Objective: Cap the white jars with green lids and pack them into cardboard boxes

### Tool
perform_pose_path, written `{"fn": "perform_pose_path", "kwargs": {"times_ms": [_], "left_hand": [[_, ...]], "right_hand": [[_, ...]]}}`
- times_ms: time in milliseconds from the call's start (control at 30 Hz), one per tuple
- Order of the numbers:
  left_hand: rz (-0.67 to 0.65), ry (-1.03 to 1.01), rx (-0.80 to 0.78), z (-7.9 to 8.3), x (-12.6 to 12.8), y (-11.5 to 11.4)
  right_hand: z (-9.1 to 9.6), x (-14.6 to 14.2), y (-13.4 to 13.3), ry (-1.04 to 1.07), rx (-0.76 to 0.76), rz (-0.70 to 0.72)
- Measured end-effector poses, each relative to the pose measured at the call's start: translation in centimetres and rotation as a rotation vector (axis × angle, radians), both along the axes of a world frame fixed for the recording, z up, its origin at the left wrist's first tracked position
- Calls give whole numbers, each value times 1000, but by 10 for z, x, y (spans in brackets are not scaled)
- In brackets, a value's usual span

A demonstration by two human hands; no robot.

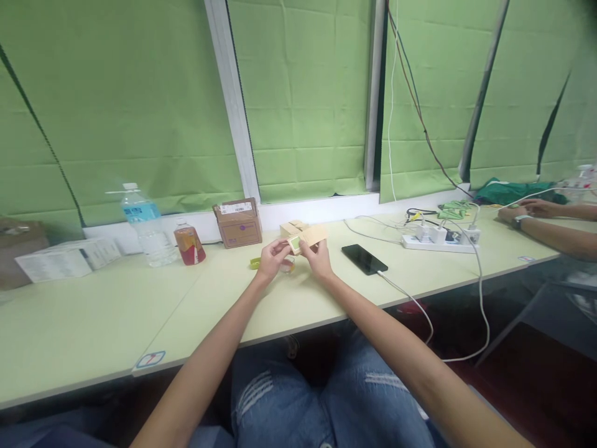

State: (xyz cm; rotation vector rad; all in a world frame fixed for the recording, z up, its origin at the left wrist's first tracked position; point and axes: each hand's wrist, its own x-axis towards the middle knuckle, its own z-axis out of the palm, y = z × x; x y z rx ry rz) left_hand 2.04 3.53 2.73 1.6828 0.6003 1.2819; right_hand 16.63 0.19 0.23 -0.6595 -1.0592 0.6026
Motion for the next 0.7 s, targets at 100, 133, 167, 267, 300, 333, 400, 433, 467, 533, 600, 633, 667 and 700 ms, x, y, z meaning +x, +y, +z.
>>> {"fn": "perform_pose_path", "kwargs": {"times_ms": [100,133,167,267,300,333,400,433,467,533,600,633,667,700], "left_hand": [[-32,11,-36,2,-3,0],[-42,18,-50,3,-4,0],[-49,25,-63,3,-5,-1],[-52,33,-84,5,-6,-2],[-46,33,-85,6,-6,-2],[-37,31,-84,6,-6,-3],[-16,28,-76,6,-4,-4],[-6,29,-71,5,-3,-4],[1,32,-65,5,-3,-3],[9,46,-57,5,-2,-3],[11,62,-55,4,-2,-1],[11,67,-54,4,-3,0],[7,69,-52,4,-3,0],[-2,66,-49,4,-4,1]], "right_hand": [[0,1,-1,7,-6,7],[0,2,-1,10,-6,13],[0,2,-2,12,-3,20],[0,2,-2,3,24,34],[0,2,-1,-6,29,30],[0,3,-1,-18,31,21],[-2,3,1,-43,25,-6],[-2,3,2,-55,22,-14],[-3,3,2,-66,21,-14],[-5,4,4,-80,30,6],[-7,4,5,-85,37,27],[-8,4,6,-85,37,31],[-8,5,6,-81,33,31],[-8,5,6,-71,23,27]]}}
